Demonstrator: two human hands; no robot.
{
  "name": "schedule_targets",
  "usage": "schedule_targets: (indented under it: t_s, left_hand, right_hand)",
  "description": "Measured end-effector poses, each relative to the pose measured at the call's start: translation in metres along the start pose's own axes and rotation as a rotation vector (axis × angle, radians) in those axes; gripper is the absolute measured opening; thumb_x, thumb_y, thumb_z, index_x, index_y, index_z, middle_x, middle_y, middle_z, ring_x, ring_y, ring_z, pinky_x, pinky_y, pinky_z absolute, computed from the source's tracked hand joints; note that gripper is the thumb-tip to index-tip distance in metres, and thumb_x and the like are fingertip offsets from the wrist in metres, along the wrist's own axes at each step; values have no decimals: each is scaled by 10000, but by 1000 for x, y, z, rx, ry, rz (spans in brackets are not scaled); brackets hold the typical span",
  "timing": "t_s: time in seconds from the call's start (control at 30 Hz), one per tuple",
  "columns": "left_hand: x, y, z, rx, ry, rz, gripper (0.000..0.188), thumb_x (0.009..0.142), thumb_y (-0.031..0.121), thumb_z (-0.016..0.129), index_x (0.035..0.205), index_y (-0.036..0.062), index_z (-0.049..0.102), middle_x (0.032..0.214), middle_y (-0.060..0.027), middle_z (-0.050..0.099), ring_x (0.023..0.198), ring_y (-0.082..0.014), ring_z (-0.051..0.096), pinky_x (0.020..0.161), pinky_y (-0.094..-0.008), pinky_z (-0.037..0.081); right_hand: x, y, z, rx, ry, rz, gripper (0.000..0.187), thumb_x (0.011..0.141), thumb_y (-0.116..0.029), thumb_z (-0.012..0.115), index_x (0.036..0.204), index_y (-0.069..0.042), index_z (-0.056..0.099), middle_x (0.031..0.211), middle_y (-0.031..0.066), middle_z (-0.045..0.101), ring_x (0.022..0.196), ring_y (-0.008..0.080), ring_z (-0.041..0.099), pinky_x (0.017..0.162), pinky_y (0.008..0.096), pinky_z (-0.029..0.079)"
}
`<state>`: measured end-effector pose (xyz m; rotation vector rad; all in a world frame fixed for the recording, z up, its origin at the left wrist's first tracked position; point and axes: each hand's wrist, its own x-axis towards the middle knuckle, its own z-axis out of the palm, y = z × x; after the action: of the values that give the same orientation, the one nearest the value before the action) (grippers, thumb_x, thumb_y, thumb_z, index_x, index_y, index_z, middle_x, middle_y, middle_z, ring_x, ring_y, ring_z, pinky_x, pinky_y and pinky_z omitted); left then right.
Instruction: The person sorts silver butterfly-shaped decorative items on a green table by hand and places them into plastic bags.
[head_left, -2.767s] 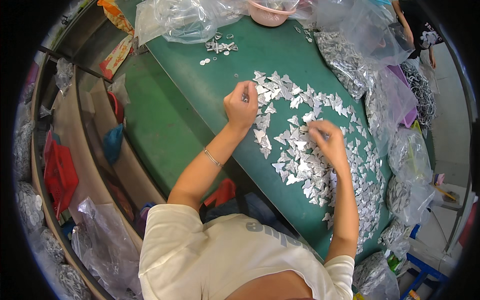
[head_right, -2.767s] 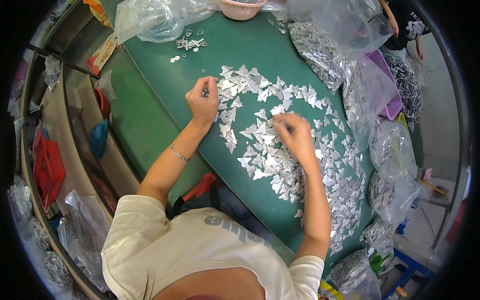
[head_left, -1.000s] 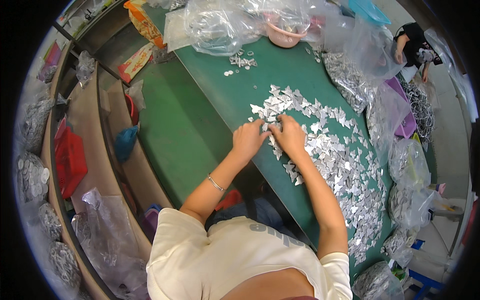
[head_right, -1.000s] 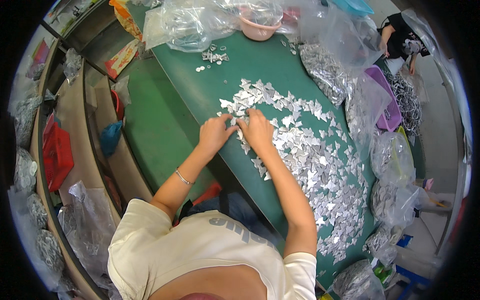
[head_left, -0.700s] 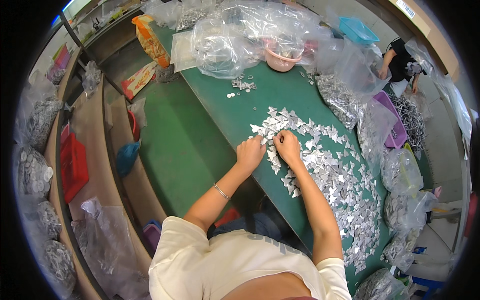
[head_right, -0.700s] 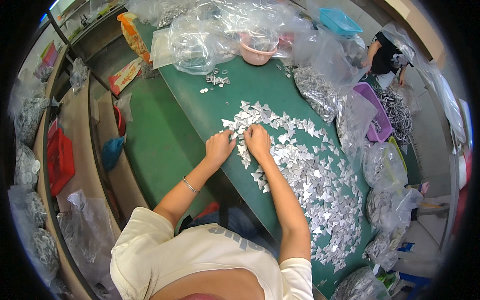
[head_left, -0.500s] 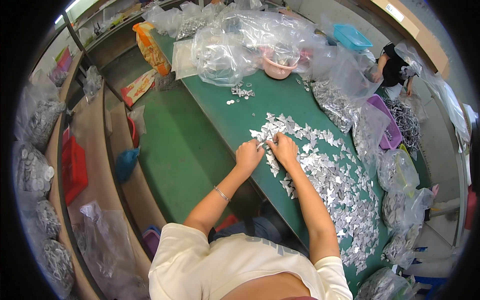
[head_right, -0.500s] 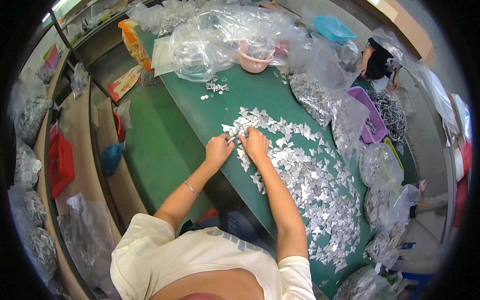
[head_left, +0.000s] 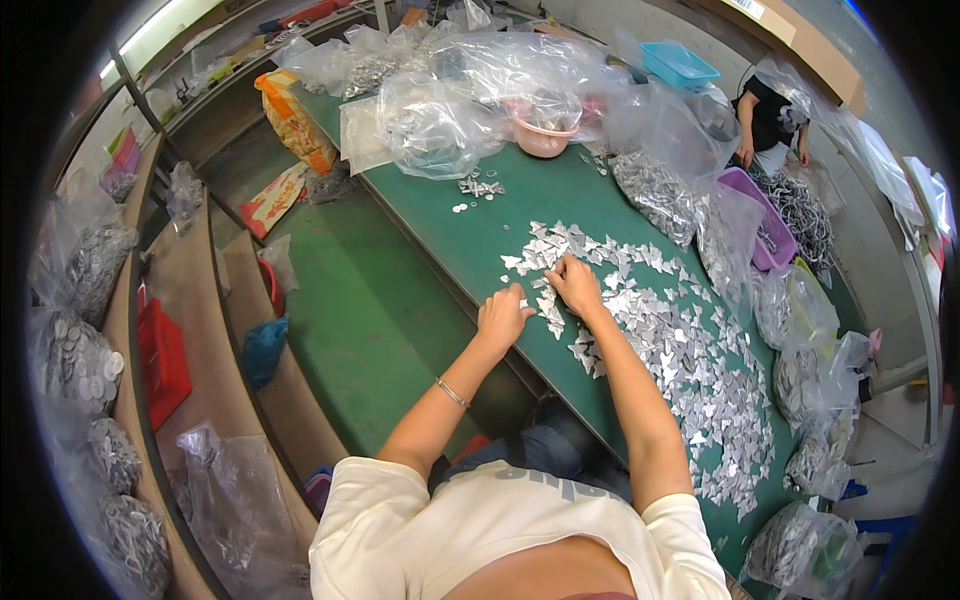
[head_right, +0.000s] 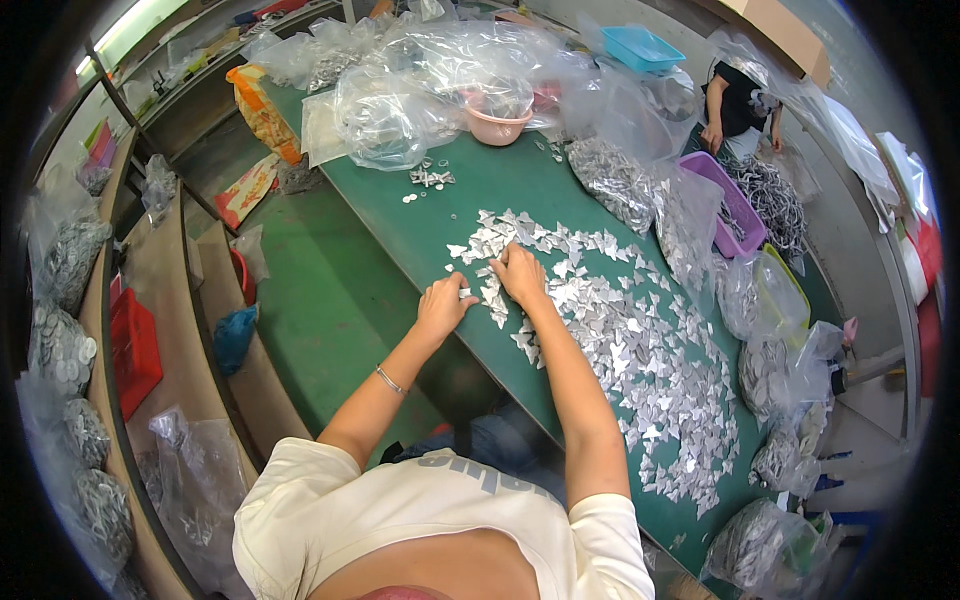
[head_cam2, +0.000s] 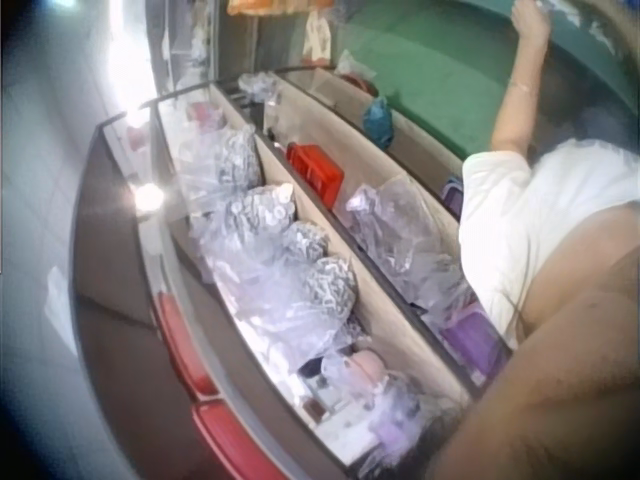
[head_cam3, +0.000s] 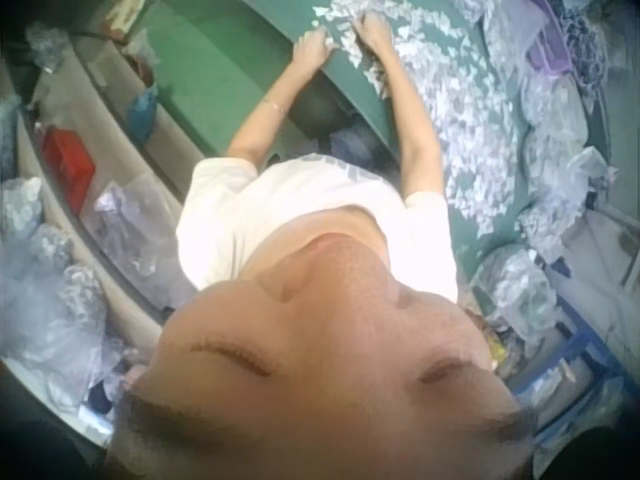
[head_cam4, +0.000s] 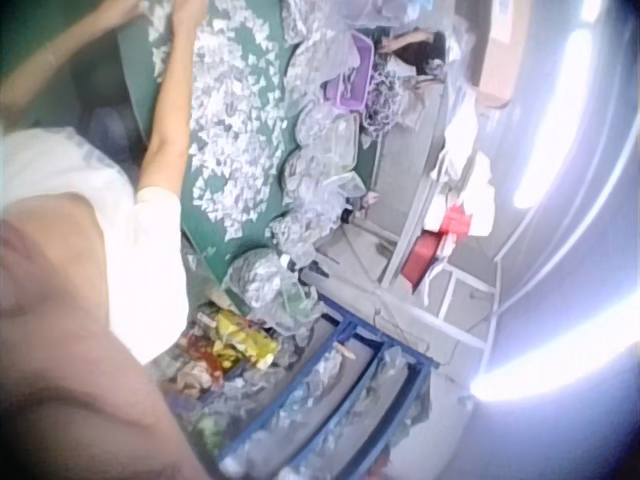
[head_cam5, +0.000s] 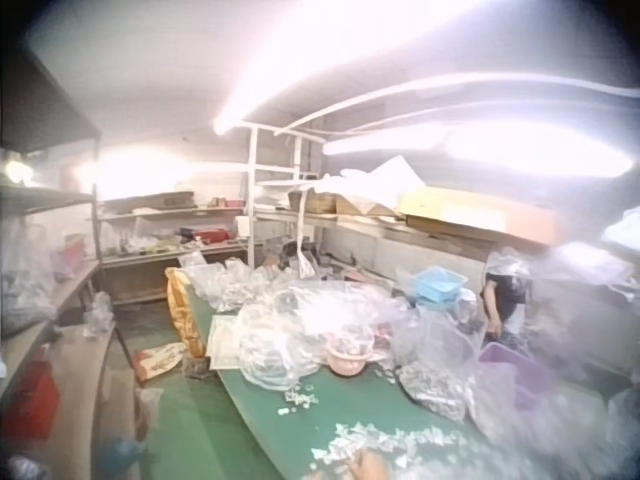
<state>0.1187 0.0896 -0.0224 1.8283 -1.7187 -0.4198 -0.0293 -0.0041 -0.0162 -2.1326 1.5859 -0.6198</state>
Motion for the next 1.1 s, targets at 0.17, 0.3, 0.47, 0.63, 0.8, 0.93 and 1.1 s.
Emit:
schedule_targets:
  t_s: [0.17, 0.3, 0.47, 0.63, 0.8, 0.93, 1.1]
  left_hand:
    - [5, 1, 0, -103, 1, 4, 267, 761, 236, 713, 840, 7, 601, 747, -194, 639, 733, -388, 632, 614, -448, 488]
    - [16, -36, 17, -593, 156, -111, 247, 859, 219, 606, 803, -21, 621, 603, -109, 603, 536, -237, 591, 499, -345, 440]
    - [34, -7, 6, -1057, 91, -255, 210, 914, 199, 517, 843, 8, 570, 606, -14, 511, 436, -71, 445, 354, -214, 279]
    - [57, -5, 21, -1044, -19, -321, 265, 952, 272, 465, 834, 41, 519, 620, -13, 499, 435, -59, 437, 341, -189, 262]
    - [56, -5, 18, -857, -141, -268, 277, 805, 269, 706, 821, 23, 577, 613, -12, 522, 481, -64, 459, 383, -203, 331]
    - [53, 2, 18, -102, 19, 186, 255, 733, 218, 736, 876, 27, 647, 704, -144, 624, 653, -279, 612, 596, -371, 477]
    - [53, 14, 12, 33, -57, 128, 243, 758, 255, 701, 870, 42, 674, 778, -207, 649, 744, -376, 631, 657, -430, 494]
  right_hand:
    - [-9, 2, 0, -110, -13, -119, 400, 751, -435, 680, 889, -74, 576, 835, 129, 642, 811, 337, 621, 664, 434, 474]
    - [-9, -4, 4, -198, 7, -194, 282, 841, -314, 597, 807, -37, 559, 916, 142, 621, 814, 370, 605, 671, 481, 463]
    - [-24, 18, -11, 691, 185, 121, 157, 850, -208, 572, 846, -51, 568, 765, 109, 586, 578, 254, 550, 536, 336, 457]
    - [-69, 22, -40, 1848, 36, 585, 127, 864, -180, 572, 918, -67, 558, 710, 51, 556, 516, 148, 497, 388, 235, 322]
    - [-142, 66, -70, 1550, 147, 452, 144, 861, -189, 611, 909, -53, 601, 641, -27, 499, 519, 77, 457, 381, 194, 264]
    - [-158, 75, -74, 411, 457, 224, 185, 813, -198, 665, 938, -61, 659, 605, 39, 555, 488, 158, 495, 478, 296, 407]
    - [-156, 42, -70, -184, 193, 97, 252, 779, -273, 680, 975, -117, 657, 714, 143, 635, 665, 311, 623, 586, 415, 481]
